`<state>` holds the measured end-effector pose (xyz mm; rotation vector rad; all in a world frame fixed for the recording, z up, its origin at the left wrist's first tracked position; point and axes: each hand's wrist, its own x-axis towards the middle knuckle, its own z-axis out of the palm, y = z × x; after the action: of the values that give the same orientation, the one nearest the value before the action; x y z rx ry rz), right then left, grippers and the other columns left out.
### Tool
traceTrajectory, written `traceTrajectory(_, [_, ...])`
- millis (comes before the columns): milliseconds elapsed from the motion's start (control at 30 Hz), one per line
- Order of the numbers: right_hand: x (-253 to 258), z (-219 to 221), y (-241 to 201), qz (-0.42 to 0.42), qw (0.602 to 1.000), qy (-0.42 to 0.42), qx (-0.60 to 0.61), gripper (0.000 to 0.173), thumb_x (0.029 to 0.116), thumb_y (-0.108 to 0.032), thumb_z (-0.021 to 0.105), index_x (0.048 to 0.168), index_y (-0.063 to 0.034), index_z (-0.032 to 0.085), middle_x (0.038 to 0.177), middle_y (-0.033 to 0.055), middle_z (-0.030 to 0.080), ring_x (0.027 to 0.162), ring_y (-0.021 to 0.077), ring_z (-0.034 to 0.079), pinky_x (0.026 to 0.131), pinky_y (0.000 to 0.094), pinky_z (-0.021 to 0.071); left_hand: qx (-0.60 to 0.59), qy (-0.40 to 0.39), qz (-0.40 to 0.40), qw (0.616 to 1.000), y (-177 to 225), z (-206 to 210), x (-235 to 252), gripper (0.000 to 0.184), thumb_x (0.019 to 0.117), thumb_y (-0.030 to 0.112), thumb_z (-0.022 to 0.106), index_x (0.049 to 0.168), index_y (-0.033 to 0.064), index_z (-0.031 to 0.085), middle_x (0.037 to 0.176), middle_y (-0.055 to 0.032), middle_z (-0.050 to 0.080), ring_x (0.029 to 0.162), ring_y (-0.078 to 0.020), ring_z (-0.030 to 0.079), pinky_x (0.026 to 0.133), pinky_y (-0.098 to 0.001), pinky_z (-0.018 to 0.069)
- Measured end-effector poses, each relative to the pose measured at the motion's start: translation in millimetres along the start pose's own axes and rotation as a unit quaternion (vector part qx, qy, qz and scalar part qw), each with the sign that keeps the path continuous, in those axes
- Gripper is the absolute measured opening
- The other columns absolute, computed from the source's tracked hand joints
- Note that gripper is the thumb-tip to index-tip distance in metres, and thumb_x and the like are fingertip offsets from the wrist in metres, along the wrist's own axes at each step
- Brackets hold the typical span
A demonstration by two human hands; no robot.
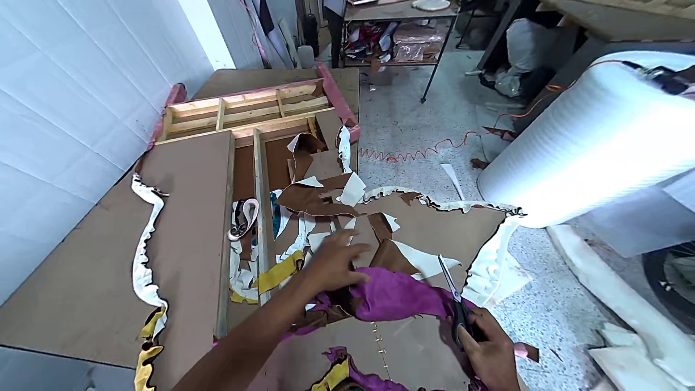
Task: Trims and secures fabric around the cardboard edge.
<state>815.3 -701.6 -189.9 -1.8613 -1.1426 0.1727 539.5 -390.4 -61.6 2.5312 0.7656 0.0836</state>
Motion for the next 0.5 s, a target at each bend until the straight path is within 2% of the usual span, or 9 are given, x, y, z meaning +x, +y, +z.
traceTrajectory(33, [1,0,0,-0.002,1.0,-0.002,-0.004,0.016,0.0822,-0.029,0.075,0.076,-0.0156,0.068,0.094,0.0012,0.066,0.09,0.0138,0.064,0.074,0.0322,0.0569,0.008,0.02,0.054,0.998,14,14,16,0.073,0.0748,0.074,0.076,0.14,0.0449,0.06,0.163,0.0039,0.038,0.153,-0.0242,0.03,0.121,-0.0609,0.0302])
traceTrajectory(100, [2,2,-1,-0.005,1.0,-0.004,-0.001,0.015,0.0819,-0.028,0.075,0.076,-0.016,0.068,0.094,0.0008,0.066,0.09,0.0137,0.064,0.074,0.032,0.0568,0.031,-0.006,0.119,0.992,38,52,46,0.091,0.0654,0.084,0.074,0.147,0.0522,0.049,0.174,0.0026,0.014,0.16,-0.0323,0.006,0.122,-0.0727,0.0116])
traceTrajectory(167, [-2,-1,0,-0.003,1.0,0.016,0.005,0.017,0.0832,-0.028,0.078,0.078,-0.0146,0.068,0.096,0.0023,0.067,0.091,0.0145,0.065,0.074,0.0318,0.0574,0.026,-0.054,0.164,0.985,50,93,66,0.085,0.0657,0.082,0.075,0.142,0.0486,0.057,0.173,0.0021,0.015,0.16,-0.0353,0.003,0.12,-0.0766,0.0035])
traceTrajectory(200, [-3,-3,1,-0.001,0.999,0.037,0.006,0.019,0.085,-0.027,0.08,0.079,-0.0131,0.069,0.098,0.0035,0.068,0.091,0.0148,0.066,0.073,0.0314,0.0585,0.016,-0.059,0.179,0.982,50,110,70,0.072,0.0716,0.076,0.075,0.134,0.0425,0.064,0.17,0.0027,0.028,0.159,-0.0333,0.01,0.121,-0.0747,0.0037])
traceTrajectory(233, [-3,-6,2,0.007,0.998,0.063,0.01,0.018,0.0861,-0.026,0.081,0.082,-0.0115,0.07,0.099,0.0045,0.068,0.09,0.0151,0.067,0.073,0.0315,0.0594,0.003,-0.033,0.186,0.982,44,121,71,0.053,0.0812,0.068,0.072,0.123,0.0347,0.07,0.158,0.0042,0.046,0.155,-0.0281,0.026,0.124,-0.0684,0.0104])
traceTrajectory(267, [-2,-8,5,0.023,0.996,0.088,0.012,0.018,0.0873,-0.025,0.081,0.084,-0.0106,0.071,0.099,0.0047,0.068,0.09,0.0152,0.067,0.073,0.0317,0.0594,-0.005,0.014,0.186,0.982,35,126,73,0.035,0.0915,0.057,0.068,0.108,0.0269,0.074,0.138,0.0053,0.061,0.143,-0.0208,0.044,0.125,-0.0571,0.024])
traceTrajectory(333, [2,-8,11,0.057,0.991,0.122,0.016,0.018,0.0898,-0.025,0.079,0.087,-0.0098,0.07,0.098,0.0047,0.068,0.088,0.0149,0.066,0.073,0.0316,0.0588,-0.006,0.082,0.175,0.981,7,118,78,0.029,0.1021,0.042,0.06,0.099,0.0181,0.075,0.114,0.0035,0.07,0.121,-0.0148,0.06,0.112,-0.0405,0.0454])
traceTrajectory(433, [1,-8,12,0.059,0.993,0.102,0.019,0.018,0.0884,-0.027,0.08,0.086,-0.0112,0.071,0.1,0.004,0.068,0.091,0.0153,0.067,0.075,0.0321,0.0597,-0.006,0.148,0.096,0.984,-30,92,85,0.017,0.0991,0.025,0.065,0.103,0.0125,0.075,0.113,-0.0043,0.07,0.115,-0.0197,0.064,0.101,-0.0398,0.0542])
traceTrajectory(500, [7,-6,7,0.043,0.996,0.076,0.011,0.019,0.086,-0.029,0.08,0.086,-0.0124,0.072,0.103,0.0037,0.068,0.095,0.0156,0.066,0.078,0.033,0.0594,-0.004,0.168,0.013,0.986,-51,75,90,0.022,0.0934,0.018,0.071,0.115,0.0163,0.073,0.126,-0.0073,0.064,0.112,-0.0214,0.066,0.095,-0.0424,0.0591])
